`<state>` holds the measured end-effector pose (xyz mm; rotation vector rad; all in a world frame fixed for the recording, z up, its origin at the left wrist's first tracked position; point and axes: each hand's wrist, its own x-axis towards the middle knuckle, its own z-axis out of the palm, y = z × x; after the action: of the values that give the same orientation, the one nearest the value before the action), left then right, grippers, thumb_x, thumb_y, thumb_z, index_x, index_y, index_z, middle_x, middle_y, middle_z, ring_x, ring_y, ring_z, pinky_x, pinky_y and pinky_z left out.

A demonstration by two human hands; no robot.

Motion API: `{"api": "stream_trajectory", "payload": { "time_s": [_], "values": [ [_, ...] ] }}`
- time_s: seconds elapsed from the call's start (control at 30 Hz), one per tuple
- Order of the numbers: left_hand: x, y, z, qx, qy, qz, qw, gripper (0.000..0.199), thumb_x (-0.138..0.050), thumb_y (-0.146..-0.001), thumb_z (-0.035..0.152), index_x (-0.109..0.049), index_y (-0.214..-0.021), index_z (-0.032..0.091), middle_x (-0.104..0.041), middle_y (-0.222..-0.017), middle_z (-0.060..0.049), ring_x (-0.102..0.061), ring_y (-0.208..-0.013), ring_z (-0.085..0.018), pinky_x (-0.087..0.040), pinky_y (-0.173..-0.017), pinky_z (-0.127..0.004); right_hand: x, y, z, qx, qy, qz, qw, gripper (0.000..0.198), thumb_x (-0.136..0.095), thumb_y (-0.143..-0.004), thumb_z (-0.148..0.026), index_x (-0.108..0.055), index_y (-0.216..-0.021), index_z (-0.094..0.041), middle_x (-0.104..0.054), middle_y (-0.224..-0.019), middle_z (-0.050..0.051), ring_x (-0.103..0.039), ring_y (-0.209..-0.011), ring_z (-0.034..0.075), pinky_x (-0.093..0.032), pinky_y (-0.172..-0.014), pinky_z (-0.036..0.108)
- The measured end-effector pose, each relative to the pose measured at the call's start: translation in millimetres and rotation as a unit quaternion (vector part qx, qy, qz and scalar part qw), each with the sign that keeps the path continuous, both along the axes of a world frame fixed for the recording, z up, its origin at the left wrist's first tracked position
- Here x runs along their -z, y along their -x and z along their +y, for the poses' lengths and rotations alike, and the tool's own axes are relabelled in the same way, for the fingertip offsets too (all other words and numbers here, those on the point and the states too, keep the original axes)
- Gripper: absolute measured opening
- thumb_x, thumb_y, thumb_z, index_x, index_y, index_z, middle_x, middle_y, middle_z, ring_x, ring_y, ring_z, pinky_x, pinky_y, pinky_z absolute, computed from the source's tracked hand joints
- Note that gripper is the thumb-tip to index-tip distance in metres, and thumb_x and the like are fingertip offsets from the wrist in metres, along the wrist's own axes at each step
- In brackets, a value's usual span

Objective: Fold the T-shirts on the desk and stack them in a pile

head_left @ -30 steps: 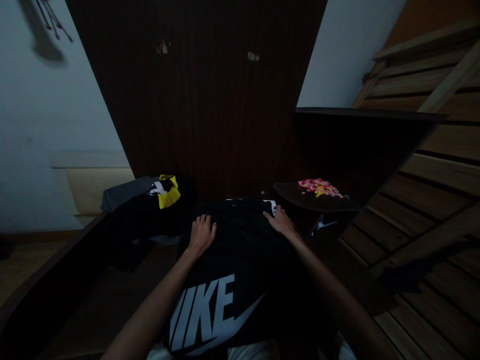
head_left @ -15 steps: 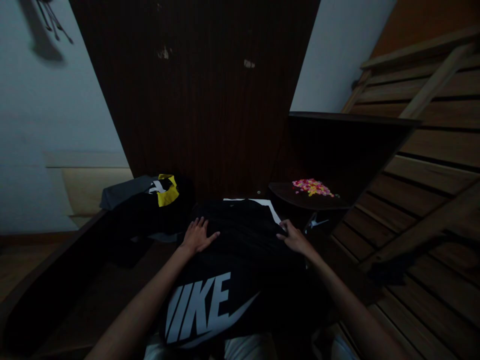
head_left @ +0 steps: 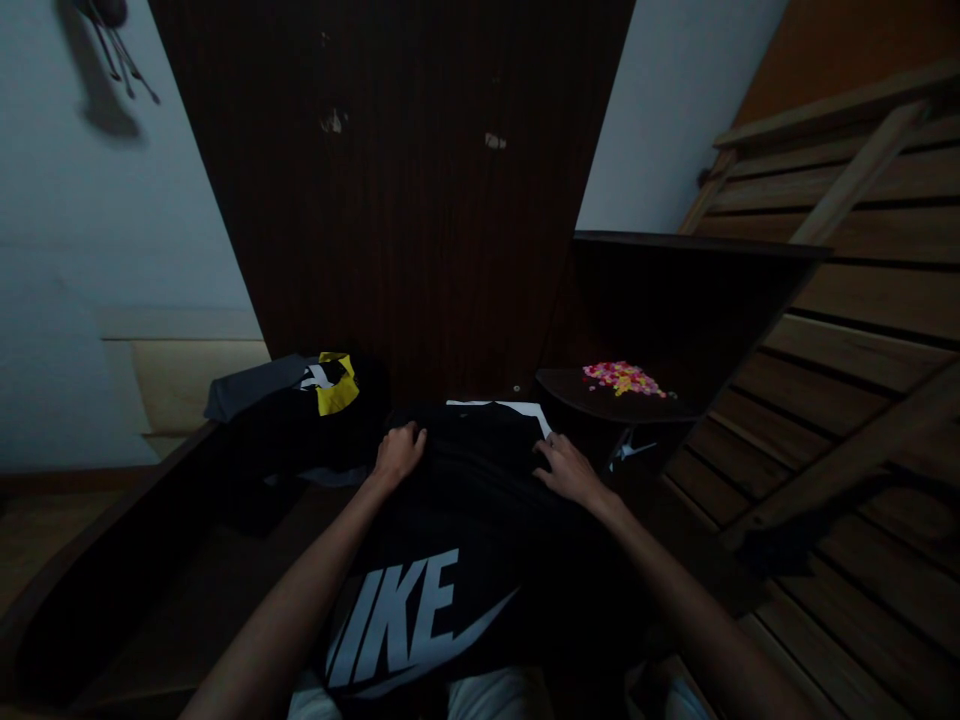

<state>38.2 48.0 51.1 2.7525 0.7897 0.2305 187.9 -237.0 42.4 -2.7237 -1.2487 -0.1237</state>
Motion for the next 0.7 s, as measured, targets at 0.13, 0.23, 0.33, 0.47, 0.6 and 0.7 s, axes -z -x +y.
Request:
{"api": "stream_trajectory", "payload": {
  "time_s": [0.13,0.23,0.33,0.47,0.6,0.7],
  "values": [
    [6.9,-5.3,7.1,0.034,0.017,0.010,0.999,0.053,-0.029,-0.096,0.052,-0.071,-0.094,0.019,-0.072,-0.098,-0.015,-0.069,-0.094,-0.026,-0.050,-0.078,-0.032,-8.7,-11.3,0.4,-0.073,0.002,0.057,0.996,0.038,-0.064,-0.068,-0.012,-0.068,-0.105,-0.019,-0.064,-0.107,0.010,-0.056,-0.106,0.026,-0.043,-0.093,0.036],
    [9.9,-5.2,18.3,0.020,-0.020,-0.024,0.999,0.042,-0.031,-0.098,0.037,-0.068,-0.100,0.016,-0.070,-0.106,-0.015,-0.067,-0.097,-0.024,-0.049,-0.081,-0.031,-16.3,-27.5,4.4,-0.101,-0.094,0.078,0.987,0.043,-0.056,-0.065,-0.004,-0.069,-0.103,-0.019,-0.067,-0.103,0.007,-0.059,-0.101,0.022,-0.045,-0.091,0.033],
    [10.3,-8.0,31.5,0.035,-0.074,-0.037,0.996,0.035,-0.037,-0.095,0.027,-0.063,-0.112,0.011,-0.064,-0.121,-0.017,-0.060,-0.112,-0.025,-0.046,-0.093,-0.031,-17.0,-45.8,21.6,-0.104,-0.168,0.086,0.976,0.038,-0.050,-0.073,-0.006,-0.070,-0.104,-0.019,-0.068,-0.106,0.007,-0.062,-0.097,0.020,-0.046,-0.091,0.032],
    [16.2,-17.1,42.6,0.091,-0.100,-0.003,0.991,0.042,-0.038,-0.095,0.031,-0.058,-0.124,0.008,-0.058,-0.134,-0.017,-0.052,-0.124,-0.026,-0.039,-0.104,-0.033,-8.7,-65.0,56.5,-0.070,-0.126,0.073,0.987,0.034,-0.049,-0.085,-0.012,-0.067,-0.113,-0.019,-0.066,-0.119,0.009,-0.060,-0.110,0.020,-0.043,-0.099,0.034],
    [31.1,-17.2,48.6,0.086,-0.107,0.045,0.990,0.055,-0.035,-0.096,0.043,-0.048,-0.140,0.012,-0.045,-0.148,-0.016,-0.042,-0.135,-0.032,-0.037,-0.106,-0.043,-6.9,-76.0,80.6,0.022,0.038,0.083,0.996,0.034,-0.051,-0.090,-0.023,-0.063,-0.121,-0.023,-0.060,-0.131,0.009,-0.057,-0.118,0.023,-0.045,-0.096,0.033],
    [40.5,-7.2,56.0,0.078,-0.118,0.059,0.988,0.059,-0.031,-0.096,0.048,-0.042,-0.145,0.016,-0.039,-0.153,-0.014,-0.035,-0.140,-0.033,-0.035,-0.109,-0.046,-10.7,-83.4,85.0,0.057,0.097,0.093,0.989,0.030,-0.059,-0.086,-0.033,-0.067,-0.112,-0.022,-0.064,-0.124,0.012,-0.062,-0.110,0.029,-0.048,-0.088,0.038]
  ]
}}
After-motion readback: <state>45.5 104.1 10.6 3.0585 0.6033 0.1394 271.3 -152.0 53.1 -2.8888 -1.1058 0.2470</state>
